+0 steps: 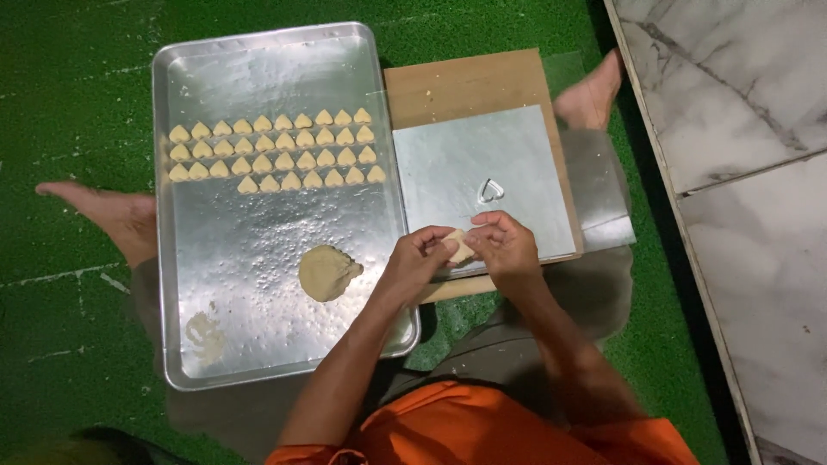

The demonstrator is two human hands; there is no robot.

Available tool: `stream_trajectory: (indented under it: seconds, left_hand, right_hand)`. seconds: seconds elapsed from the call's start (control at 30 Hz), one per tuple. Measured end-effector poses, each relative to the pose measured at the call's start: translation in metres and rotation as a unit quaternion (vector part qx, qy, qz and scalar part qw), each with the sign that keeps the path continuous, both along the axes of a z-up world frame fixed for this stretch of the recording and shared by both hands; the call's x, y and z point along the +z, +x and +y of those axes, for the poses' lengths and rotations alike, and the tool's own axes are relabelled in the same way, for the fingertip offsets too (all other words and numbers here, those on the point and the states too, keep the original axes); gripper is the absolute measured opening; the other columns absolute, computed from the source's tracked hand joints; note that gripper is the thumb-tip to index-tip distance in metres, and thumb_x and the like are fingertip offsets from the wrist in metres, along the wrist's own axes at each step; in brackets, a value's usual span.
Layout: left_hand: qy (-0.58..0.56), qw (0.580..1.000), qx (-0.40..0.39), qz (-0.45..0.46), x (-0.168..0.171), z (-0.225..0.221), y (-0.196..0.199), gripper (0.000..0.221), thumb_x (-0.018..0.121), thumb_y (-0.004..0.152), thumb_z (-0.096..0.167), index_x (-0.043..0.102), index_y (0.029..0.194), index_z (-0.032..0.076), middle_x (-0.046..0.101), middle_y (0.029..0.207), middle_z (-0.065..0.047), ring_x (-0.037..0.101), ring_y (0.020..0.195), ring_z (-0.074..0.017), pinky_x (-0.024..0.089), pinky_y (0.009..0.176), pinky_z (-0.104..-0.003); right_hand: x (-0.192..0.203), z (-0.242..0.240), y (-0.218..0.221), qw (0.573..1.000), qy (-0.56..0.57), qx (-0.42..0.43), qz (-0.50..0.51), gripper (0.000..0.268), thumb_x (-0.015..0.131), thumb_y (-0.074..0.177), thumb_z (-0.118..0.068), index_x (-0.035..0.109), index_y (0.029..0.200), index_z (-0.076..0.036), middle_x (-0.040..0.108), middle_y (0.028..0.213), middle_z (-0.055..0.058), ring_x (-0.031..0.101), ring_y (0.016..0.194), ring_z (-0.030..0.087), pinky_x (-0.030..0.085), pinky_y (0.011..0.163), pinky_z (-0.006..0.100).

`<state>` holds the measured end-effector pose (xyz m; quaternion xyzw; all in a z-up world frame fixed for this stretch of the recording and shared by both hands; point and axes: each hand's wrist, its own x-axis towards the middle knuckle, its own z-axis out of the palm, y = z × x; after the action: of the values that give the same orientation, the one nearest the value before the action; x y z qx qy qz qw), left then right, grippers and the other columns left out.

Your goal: A person is rolling out dough, cutting it into heart shapes with a mold, and arranging the pieces on a large metal baking tray.

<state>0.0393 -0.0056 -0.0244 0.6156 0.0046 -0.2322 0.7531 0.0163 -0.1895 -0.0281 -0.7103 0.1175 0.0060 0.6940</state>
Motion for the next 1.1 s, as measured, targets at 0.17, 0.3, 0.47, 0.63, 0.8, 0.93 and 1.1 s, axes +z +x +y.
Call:
stream_trajectory:
  seconds: [0.17,0.3,0.47,0.63,0.8,0.93,1.1]
  left_hand:
    - [0.029,0.999,0.033,0.001,-0.002,-0.006,0.007,0.020,0.071,0.097,0.018,0.078,0.107,0.002,0.070,0.081,-0.012,0.067,0.067,-0.0136,0.064,0.063,-0.027]
    - [0.143,0.989,-0.019,-0.038,-0.006,-0.003,0.013,0.029,0.065,0.102,0.032,0.079,0.117,0.013,0.075,0.090,-0.010,0.064,0.080,-0.0133,0.059,0.073,-0.037]
    - [0.237,0.952,-0.045,-0.186,-0.016,-0.001,0.026,0.042,0.056,0.106,0.027,0.061,0.143,0.006,0.071,0.120,-0.027,0.066,0.113,-0.0398,0.049,0.100,-0.051]
    - [0.332,0.878,-0.043,-0.342,-0.009,0.003,0.018,0.030,0.059,0.103,0.020,0.071,0.125,0.003,0.072,0.099,-0.022,0.066,0.093,-0.0436,0.053,0.084,-0.051]
    - [0.354,0.865,-0.025,-0.354,-0.011,0.010,0.020,0.023,0.057,0.103,0.016,0.073,0.114,0.004,0.069,0.093,-0.016,0.066,0.087,-0.0380,0.054,0.076,-0.047]
    - [0.350,0.858,-0.042,-0.373,-0.005,0.014,0.018,0.021,0.056,0.104,0.014,0.073,0.108,0.002,0.069,0.090,-0.017,0.067,0.083,-0.0379,0.055,0.071,-0.047]
    - [0.440,0.791,-0.127,-0.405,-0.024,0.004,0.016,0.031,0.064,0.099,0.022,0.065,0.126,0.007,0.066,0.117,-0.016,0.063,0.108,-0.0395,0.056,0.080,-0.049]
  right_hand:
    - [-0.008,0.001,-0.001,0.999,0.022,0.015,0.030,0.026,0.075,0.094,-0.008,0.069,0.118,0.000,0.075,0.093,0.014,0.068,0.070,0.012,0.062,0.071,0.029]
    - [-0.010,-0.003,0.004,0.998,0.018,0.016,0.062,0.029,0.078,0.092,-0.007,0.068,0.119,0.000,0.075,0.098,0.013,0.069,0.075,0.011,0.063,0.074,0.028]
    - [-0.026,-0.011,0.016,0.984,-0.137,0.031,0.108,0.024,0.079,0.094,-0.024,0.074,0.114,-0.012,0.078,0.095,0.006,0.068,0.081,0.012,0.057,0.078,0.032]
    - [-0.061,-0.015,0.014,0.918,-0.364,0.056,-0.146,0.015,0.068,0.100,-0.026,0.080,0.104,-0.018,0.080,0.102,0.003,0.073,0.104,0.021,0.047,0.103,0.035]
    - [-0.037,-0.006,0.008,0.795,-0.501,0.067,-0.335,0.020,0.064,0.102,-0.011,0.077,0.117,-0.010,0.075,0.120,0.009,0.069,0.115,0.028,0.053,0.103,0.041]
    - [-0.037,-0.002,-0.010,0.802,-0.514,0.213,-0.215,0.041,0.062,0.103,-0.022,0.064,0.137,-0.001,0.062,0.140,0.024,0.047,0.138,0.051,0.046,0.106,0.058]
    - [-0.048,-0.006,-0.010,0.878,-0.396,0.193,-0.189,0.045,0.049,0.107,-0.015,0.052,0.152,-0.011,0.055,0.153,0.013,0.042,0.142,0.044,0.034,0.117,0.055]
